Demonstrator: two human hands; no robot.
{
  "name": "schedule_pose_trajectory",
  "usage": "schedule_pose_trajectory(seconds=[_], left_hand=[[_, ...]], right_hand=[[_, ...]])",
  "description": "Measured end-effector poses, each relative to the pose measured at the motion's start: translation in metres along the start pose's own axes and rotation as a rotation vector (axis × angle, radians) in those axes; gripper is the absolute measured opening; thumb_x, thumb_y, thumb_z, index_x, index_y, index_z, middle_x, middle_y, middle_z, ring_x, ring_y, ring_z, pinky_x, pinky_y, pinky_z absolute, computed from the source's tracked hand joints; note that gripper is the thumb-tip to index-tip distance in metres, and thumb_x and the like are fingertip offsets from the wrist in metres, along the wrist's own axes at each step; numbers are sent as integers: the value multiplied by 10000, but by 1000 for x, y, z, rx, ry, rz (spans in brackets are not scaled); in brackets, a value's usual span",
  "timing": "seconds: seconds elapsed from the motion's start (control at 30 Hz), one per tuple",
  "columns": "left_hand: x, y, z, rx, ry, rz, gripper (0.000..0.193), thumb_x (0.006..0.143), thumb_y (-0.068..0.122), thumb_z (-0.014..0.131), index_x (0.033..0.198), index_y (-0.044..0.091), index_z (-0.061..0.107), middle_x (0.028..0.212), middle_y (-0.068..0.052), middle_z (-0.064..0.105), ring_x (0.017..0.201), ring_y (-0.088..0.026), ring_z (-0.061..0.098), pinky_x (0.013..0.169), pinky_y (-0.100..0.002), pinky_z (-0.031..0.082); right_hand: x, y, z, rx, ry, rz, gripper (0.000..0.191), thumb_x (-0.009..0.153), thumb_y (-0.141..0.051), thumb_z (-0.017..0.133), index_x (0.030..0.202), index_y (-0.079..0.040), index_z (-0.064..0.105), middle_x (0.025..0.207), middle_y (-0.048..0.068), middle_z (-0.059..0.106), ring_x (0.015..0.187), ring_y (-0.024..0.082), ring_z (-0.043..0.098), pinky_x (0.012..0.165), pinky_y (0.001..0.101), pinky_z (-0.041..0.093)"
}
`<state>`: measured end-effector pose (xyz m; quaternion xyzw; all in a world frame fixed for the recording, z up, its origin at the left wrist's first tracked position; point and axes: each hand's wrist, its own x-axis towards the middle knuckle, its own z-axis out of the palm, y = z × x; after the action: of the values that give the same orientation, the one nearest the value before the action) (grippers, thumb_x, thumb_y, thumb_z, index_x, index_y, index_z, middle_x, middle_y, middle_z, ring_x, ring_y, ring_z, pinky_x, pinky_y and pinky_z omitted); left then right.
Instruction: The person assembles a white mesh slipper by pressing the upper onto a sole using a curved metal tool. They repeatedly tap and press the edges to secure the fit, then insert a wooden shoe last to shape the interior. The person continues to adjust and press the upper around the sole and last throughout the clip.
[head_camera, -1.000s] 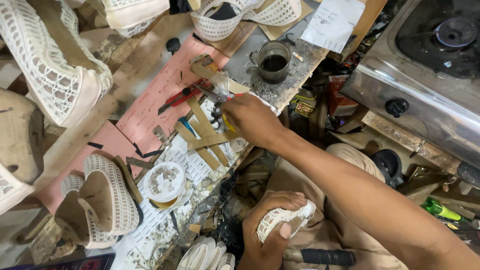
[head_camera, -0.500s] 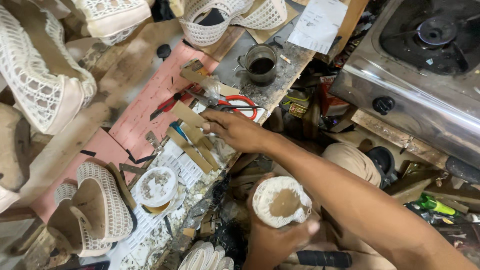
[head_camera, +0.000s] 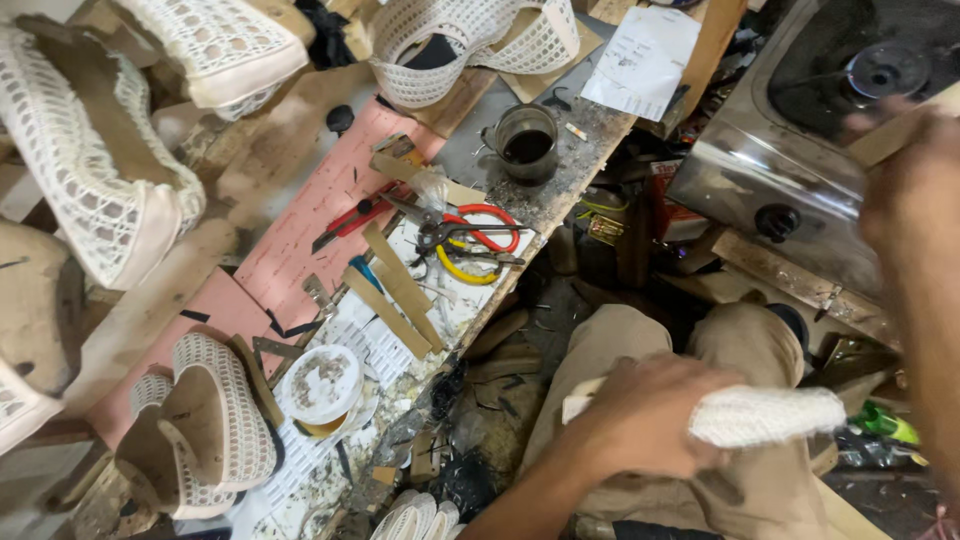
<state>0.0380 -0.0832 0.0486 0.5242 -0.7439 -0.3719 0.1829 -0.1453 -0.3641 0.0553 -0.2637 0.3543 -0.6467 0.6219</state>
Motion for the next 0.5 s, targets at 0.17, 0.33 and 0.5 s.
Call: schedule_pose_trajectory(seconds=[0.17, 0.33, 0.5], left_hand=[[35, 17, 38, 322, -240, 0, 714, 733, 356, 803, 1402, 241, 581, 1274, -95, 691, 1286, -328, 587, 1082, -580, 390], [-12, -6, 12, 269, 65, 178, 763, 664, 245, 823, 1390, 216, 591, 1344, -168, 647, 1300, -395, 547, 1049, -564, 375], [-11, -39, -2, -294, 135, 134, 572, 887, 192, 790, 1423, 114, 609, 1386, -128, 682, 1296, -319, 665, 1120, -402, 522]], right_hand=[[64, -42, -51, -395, -140, 138, 323, 1108, -257, 606, 1329, -34, 529, 1068, 68, 555, 1087, 136, 737, 970, 300, 614], [76, -63, -77, -430, -336, 198, 411, 1143, -301, 559, 1377, 30, 494, 1262, 104, 661, 1148, 185, 703, 1031, 329, 538], [-2, -73, -62, -555, -234, 239, 350, 1073, -206, 568, 1365, -27, 497, 1191, 93, 696, 1026, 175, 712, 944, 350, 563]])
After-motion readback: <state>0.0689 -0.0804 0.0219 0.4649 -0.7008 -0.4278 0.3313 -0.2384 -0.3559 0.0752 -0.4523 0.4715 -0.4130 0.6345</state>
